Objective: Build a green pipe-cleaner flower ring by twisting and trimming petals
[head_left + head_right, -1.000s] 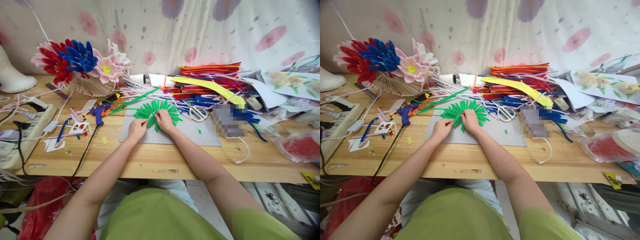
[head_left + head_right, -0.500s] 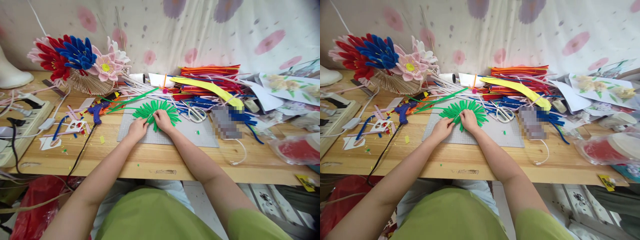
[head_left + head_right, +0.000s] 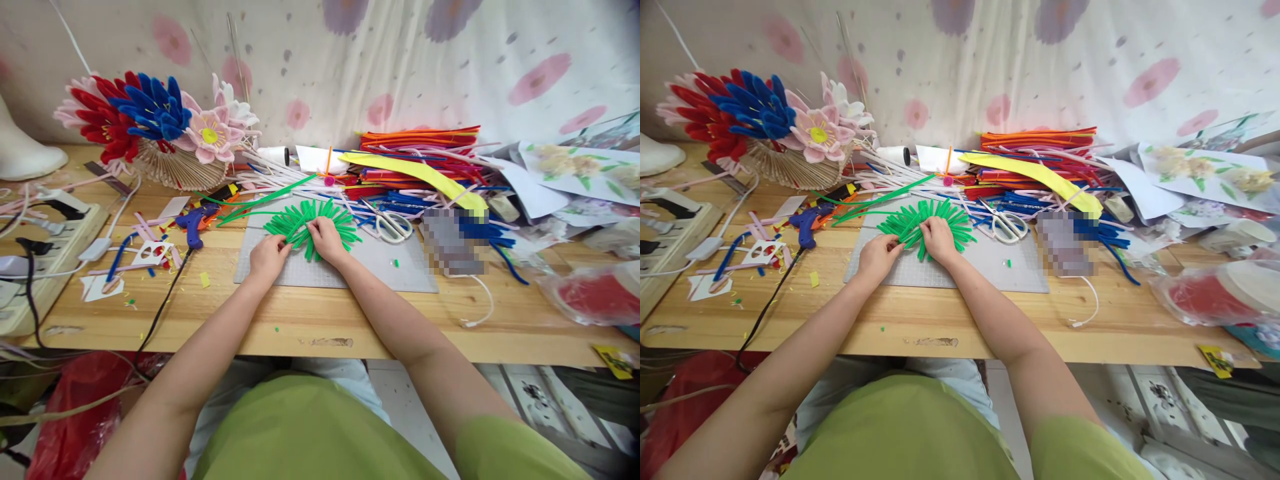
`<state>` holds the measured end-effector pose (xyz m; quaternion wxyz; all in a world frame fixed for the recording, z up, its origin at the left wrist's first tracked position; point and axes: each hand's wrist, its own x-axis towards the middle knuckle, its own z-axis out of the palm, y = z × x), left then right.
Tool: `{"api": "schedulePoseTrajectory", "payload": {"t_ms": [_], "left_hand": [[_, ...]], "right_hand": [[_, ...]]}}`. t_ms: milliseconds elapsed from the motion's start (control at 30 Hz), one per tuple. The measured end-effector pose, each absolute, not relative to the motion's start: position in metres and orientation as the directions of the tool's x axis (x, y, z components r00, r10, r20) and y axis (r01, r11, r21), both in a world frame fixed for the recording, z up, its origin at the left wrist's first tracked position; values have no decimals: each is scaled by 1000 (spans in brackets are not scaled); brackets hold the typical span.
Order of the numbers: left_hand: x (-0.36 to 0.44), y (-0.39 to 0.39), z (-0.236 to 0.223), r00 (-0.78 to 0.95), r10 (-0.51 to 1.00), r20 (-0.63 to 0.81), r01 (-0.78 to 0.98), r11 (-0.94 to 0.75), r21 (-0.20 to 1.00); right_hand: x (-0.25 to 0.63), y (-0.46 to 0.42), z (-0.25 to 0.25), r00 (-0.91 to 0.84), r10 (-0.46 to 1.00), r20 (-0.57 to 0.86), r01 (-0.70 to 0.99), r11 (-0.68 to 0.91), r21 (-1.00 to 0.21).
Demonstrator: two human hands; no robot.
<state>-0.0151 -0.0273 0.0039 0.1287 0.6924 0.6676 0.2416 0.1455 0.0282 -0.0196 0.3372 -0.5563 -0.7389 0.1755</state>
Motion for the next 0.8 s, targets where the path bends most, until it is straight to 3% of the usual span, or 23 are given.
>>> {"api": "schedulePoseTrajectory", "payload": {"t_ms": [800], "left_hand": [[-15, -26, 8, 125, 980, 156, 946, -165, 281]], "right_hand": [[143, 28, -18, -211, 937, 279, 784, 332, -525]]}}
